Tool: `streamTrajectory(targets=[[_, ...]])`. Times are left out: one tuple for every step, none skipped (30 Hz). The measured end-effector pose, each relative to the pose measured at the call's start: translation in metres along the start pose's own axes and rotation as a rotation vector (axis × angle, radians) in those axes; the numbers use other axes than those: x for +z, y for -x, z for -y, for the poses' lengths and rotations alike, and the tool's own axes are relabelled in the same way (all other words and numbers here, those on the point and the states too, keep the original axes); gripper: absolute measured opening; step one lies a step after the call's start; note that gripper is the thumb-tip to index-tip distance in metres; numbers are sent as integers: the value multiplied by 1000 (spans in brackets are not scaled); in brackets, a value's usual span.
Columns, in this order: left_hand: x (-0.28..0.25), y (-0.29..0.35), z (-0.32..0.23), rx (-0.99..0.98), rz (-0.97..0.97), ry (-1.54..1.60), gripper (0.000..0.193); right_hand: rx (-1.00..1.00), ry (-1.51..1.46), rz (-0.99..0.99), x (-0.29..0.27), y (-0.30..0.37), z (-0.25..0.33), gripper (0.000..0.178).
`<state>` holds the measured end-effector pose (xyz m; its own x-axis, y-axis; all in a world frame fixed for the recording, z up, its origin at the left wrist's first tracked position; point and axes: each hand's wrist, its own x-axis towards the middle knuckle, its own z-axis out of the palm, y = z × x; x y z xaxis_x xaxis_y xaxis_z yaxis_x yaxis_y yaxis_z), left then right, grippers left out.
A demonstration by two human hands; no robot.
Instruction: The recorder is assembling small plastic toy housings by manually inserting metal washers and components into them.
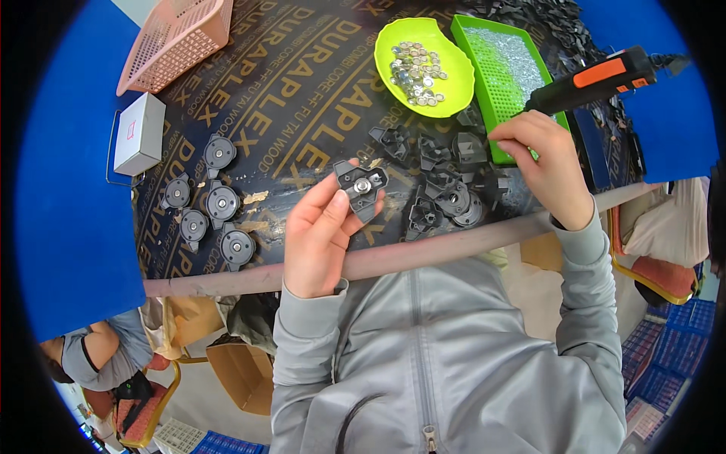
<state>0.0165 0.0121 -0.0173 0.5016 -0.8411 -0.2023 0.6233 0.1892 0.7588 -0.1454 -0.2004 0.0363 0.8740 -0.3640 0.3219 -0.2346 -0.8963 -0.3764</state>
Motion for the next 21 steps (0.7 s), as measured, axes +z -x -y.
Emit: streamTrajectory(targets=[[-1,-1,0,-2,6,-1,34,4,3,-4,-1,1,0,12],[-1,-3,0,-16,11,8,34,14,-23,15,-1,2,0,12],[-2,-4,-1,-31,15,17,34,25,-50,36,-1,3,0,11],[-2,-5,0,-37,19,17,34,32,-48,35,-1,5,0,11],[-2,-7,0,-31,28,14,34,36,-42,82,-2,7,0,11],[-3,-5,1,-21,28,10,35,33,-44,132,-1,10,3,11],[-3,-3,1,-26,22,8,35,35,-50,136,-2,14,9,11],[-4,-2,0,-9,11,0,38,28,-69,153,-5,18,18,11],[-4,-1,-1,7,1,-7,42,21,-85,172,-7,24,27,11],[-3,-3,-1,11,12,-10,43,47,-39,214,-5,36,31,12],[-3,-3,-1,7,13,-11,43,51,-40,214,0,44,37,12],[-2,-5,-1,3,17,-13,43,102,-33,178,7,52,43,13],[-2,-5,0,-1,22,-13,43,153,-24,143,14,55,46,14],[-1,-5,0,-3,24,-15,43,167,-39,164,19,55,47,26],[-1,-6,0,-9,20,-20,43,169,-41,161,25,53,49,26],[-1,-6,0,-15,16,-25,43,189,-18,96,31,49,50,32],[-1,-6,0,-16,18,-28,43,208,4,30,36,45,51,38],[-2,-6,1,-17,23,-20,43,207,1,29,41,43,50,38],[-2,-5,1,-17,29,-13,42,204,53,20,46,40,49,42],[-2,-5,0,-17,27,-15,42,201,105,11,48,37,48,46],[-2,-5,0,-15,28,-16,42,201,103,12,49,34,46,46]])
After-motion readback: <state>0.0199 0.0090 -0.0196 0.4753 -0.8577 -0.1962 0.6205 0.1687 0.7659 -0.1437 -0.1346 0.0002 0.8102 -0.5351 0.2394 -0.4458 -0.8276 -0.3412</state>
